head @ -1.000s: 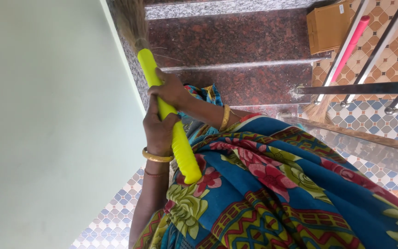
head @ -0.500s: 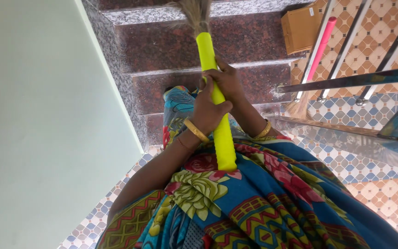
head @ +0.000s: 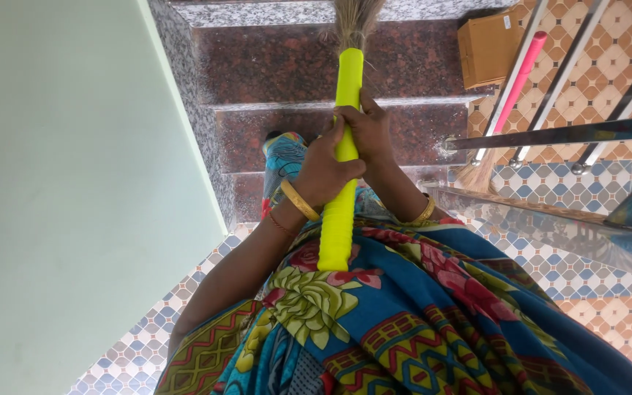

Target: The person sweeps the tiled floor using a broom and then sweeps the steps of the staircase.

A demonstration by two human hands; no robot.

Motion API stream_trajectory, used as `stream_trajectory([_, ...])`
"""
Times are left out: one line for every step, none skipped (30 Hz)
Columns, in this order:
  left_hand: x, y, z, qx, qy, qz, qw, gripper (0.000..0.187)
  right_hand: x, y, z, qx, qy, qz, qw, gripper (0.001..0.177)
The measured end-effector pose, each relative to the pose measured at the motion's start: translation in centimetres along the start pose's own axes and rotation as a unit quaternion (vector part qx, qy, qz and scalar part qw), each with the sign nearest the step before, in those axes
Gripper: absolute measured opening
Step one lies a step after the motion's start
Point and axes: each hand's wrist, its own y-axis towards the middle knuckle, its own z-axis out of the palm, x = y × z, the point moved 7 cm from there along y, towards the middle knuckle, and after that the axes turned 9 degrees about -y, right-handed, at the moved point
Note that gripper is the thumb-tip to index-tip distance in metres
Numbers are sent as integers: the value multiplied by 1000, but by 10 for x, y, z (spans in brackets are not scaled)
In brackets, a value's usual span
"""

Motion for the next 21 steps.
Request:
stream_trajectory([0,-4,-9,-13,-15,3,1000,98,-3,1,12,9,-7,-4,1000,40])
stream_trajectory([2,-8,-17,-25,-19,-6,999,99,-4,3,25,20,-13,-8,1000,41])
stream_trajectory([5,-12,-24,-38,-24,-16,999,99,-6,3,37,34,1,4,999,45])
stream_trajectory([8,-17,-31,-50,-29,-26,998,99,-9,0,49,47,14,17,999,50])
stream_trajectory([9,-22,-40,-65,-23,-20,997,98,-12,-1,61,61,27,31,997,55])
stream_trajectory([10,-26,-48,-79,-18,-16,997,97,-14,-1,69,55,-32,29,998,62])
stream_trajectory([10,-31,-55,-92,-12,-12,996,97,-15,0,76,50,-91,26,994,69])
stream_trajectory([11,-35,-61,-104,-28,-12,994,95,-16,1,83,42,-149,23,988,76])
stream_trajectory([11,-40,-67,-116,-43,-11,992,93,-18,2,93,59,-139,20,988,79])
stream_trajectory([10,-44,-72,-128,-57,-10,990,91,-20,4,105,76,-128,17,989,82])
stream_trajectory([9,-48,-77,-142,-62,-12,988,91,-22,4,115,92,-117,14,989,85])
stream_trajectory([8,-53,-81,-155,-66,-14,986,90,-24,3,124,113,-105,16,988,84])
stream_trajectory([6,-57,-85,-169,-70,-16,983,90,-25,2,133,134,-93,18,986,84])
stream_trajectory([4,-61,-88,-185,-82,-12,979,89,-26,1,142,154,-82,19,984,83])
stream_trajectory([2,-66,-90,-201,-93,-8,975,88,-28,-1,149,175,-95,28,979,80])
stream_trajectory([0,-70,-92,-217,-104,-3,971,88,-30,-1,158,197,-108,36,974,77])
stream_trajectory([-1,-73,-91,-238,-107,-4,965,88,-32,-2,165,219,-120,44,967,74])
stream_trajectory([-2,-75,-90,-259,-108,-4,960,89,-33,-2,171,236,-117,41,964,76])
stream_trajectory([-3,-76,-90,-279,-109,-4,954,89,-33,-2,177,252,-114,37,960,79])
stream_trajectory([-3,-76,-89,-282,-101,-10,954,90,-34,-2,179,266,-112,34,957,81])
stream_trajectory([-4,-76,-88,-286,-93,-17,954,91,-35,-2,178,266,-109,40,957,79])
